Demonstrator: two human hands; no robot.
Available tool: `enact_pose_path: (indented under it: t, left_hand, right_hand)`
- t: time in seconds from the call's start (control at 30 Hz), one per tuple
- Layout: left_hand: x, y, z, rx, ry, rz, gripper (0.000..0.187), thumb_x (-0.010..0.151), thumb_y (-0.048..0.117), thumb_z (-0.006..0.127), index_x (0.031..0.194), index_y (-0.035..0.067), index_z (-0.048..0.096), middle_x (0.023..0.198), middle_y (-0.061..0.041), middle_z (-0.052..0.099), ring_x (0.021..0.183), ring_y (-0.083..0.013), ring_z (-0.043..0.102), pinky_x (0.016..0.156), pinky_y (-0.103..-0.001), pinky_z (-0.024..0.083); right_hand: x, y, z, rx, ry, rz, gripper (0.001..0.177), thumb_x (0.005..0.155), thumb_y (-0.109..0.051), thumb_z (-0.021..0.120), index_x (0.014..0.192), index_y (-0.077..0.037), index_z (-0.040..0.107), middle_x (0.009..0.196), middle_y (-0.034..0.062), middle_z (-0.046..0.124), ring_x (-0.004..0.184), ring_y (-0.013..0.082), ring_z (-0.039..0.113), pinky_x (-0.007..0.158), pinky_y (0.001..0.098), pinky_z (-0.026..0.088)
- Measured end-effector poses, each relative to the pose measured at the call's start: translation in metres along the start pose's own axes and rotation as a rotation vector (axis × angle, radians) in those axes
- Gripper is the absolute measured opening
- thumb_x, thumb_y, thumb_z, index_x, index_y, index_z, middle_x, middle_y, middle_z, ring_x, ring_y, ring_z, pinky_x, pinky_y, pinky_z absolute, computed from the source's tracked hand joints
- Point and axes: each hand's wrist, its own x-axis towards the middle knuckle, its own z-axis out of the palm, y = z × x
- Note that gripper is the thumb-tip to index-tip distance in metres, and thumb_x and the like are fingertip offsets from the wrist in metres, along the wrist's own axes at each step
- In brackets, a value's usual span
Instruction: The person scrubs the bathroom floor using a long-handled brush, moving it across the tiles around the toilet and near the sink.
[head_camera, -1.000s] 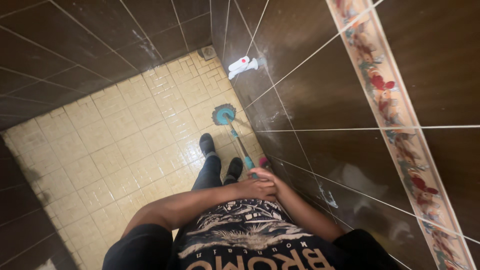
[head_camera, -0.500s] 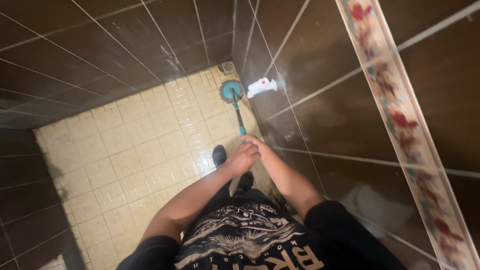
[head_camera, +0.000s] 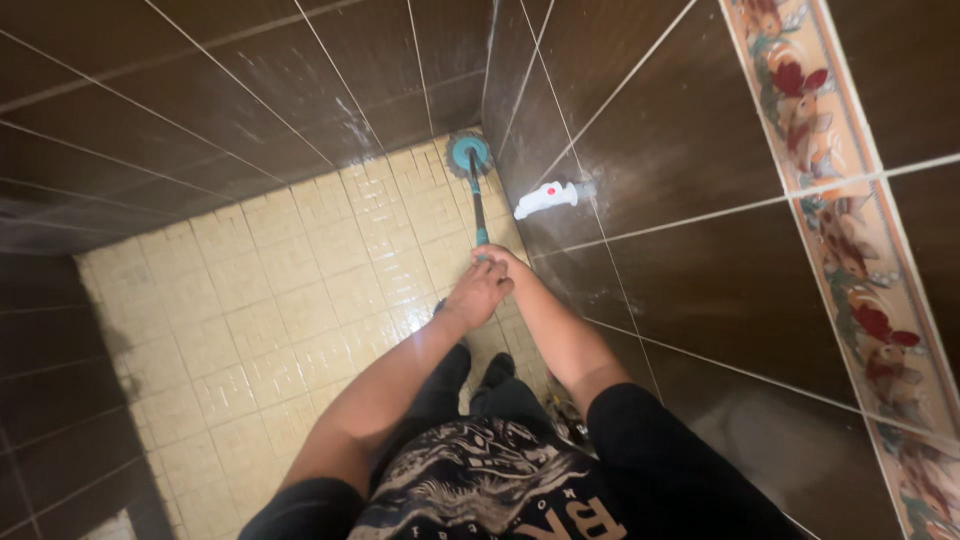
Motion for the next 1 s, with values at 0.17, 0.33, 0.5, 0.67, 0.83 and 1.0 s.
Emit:
enact_pose_path:
  t: [0.17, 0.33, 0.5, 0.67, 0.83, 1.0]
  left_hand:
    - [-0.032, 0.024, 0.016, -0.04, -0.024, 0.043, 0.041, 0.077, 0.001, 0.063, 0.116, 0.013, 0.068, 0.127, -0.013, 0.054, 0.127, -0.0371, 0.048, 0.117, -0.052, 0.037]
    - [-0.08, 0.087, 0.014, -0.084, -0.035, 0.157, 0.047, 0.067, 0.01, 0.075, 0.114, 0.011, 0.067, 0.128, -0.013, 0.053, 0.126, -0.0391, 0.047, 0.11, -0.052, 0.041]
    - [-0.118, 0.142, 0.04, -0.18, -0.099, 0.287, 0.042, 0.072, 0.013, 0.072, 0.114, 0.012, 0.068, 0.125, -0.01, 0.061, 0.123, -0.0302, 0.056, 0.099, -0.049, 0.05]
    - [-0.143, 0.176, 0.079, -0.164, -0.002, 0.565, 0.029, 0.081, 0.015, 0.068, 0.11, 0.014, 0.071, 0.119, -0.007, 0.069, 0.119, -0.0285, 0.065, 0.098, -0.044, 0.055]
    - [-0.149, 0.156, 0.054, -0.19, -0.142, 0.676, 0.042, 0.062, 0.02, 0.07, 0.103, 0.012, 0.073, 0.112, -0.009, 0.071, 0.111, -0.03, 0.067, 0.092, -0.045, 0.056]
    - [-0.156, 0.087, 0.025, -0.144, -0.147, 0.609, 0.043, 0.068, 0.016, 0.069, 0.111, 0.015, 0.072, 0.121, -0.008, 0.068, 0.117, -0.0293, 0.06, 0.095, -0.051, 0.049]
  right_hand:
    - [-0.014, 0.04, 0.006, 0.023, 0.0, 0.043, 0.023, 0.099, -0.03, 0.064, 0.103, -0.008, 0.066, 0.095, 0.0088, 0.067, 0.089, 0.0237, 0.063, 0.079, 0.0401, 0.053]
    - [-0.071, 0.118, 0.012, 0.099, 0.016, 0.032, 0.022, 0.099, -0.03, 0.064, 0.103, -0.008, 0.066, 0.094, 0.0088, 0.067, 0.088, 0.0238, 0.063, 0.078, 0.0402, 0.053]
    - [-0.156, 0.213, 0.019, 0.176, 0.025, -0.132, 0.022, 0.099, -0.03, 0.064, 0.102, -0.008, 0.066, 0.093, 0.0089, 0.067, 0.087, 0.0238, 0.064, 0.077, 0.0404, 0.053]
    - [-0.219, 0.279, 0.035, 0.195, 0.065, -0.187, 0.022, 0.099, -0.03, 0.064, 0.101, -0.008, 0.066, 0.092, 0.0089, 0.068, 0.086, 0.0239, 0.064, 0.076, 0.0405, 0.053]
    - [-0.202, 0.272, 0.063, 0.213, 0.086, -0.174, 0.022, 0.099, -0.03, 0.065, 0.1, -0.008, 0.067, 0.091, 0.0089, 0.068, 0.085, 0.024, 0.064, 0.075, 0.0407, 0.054]
    - [-0.129, 0.215, 0.088, 0.311, 0.115, -0.132, 0.021, 0.099, -0.03, 0.065, 0.099, -0.008, 0.067, 0.09, 0.009, 0.068, 0.084, 0.0241, 0.064, 0.074, 0.0409, 0.054]
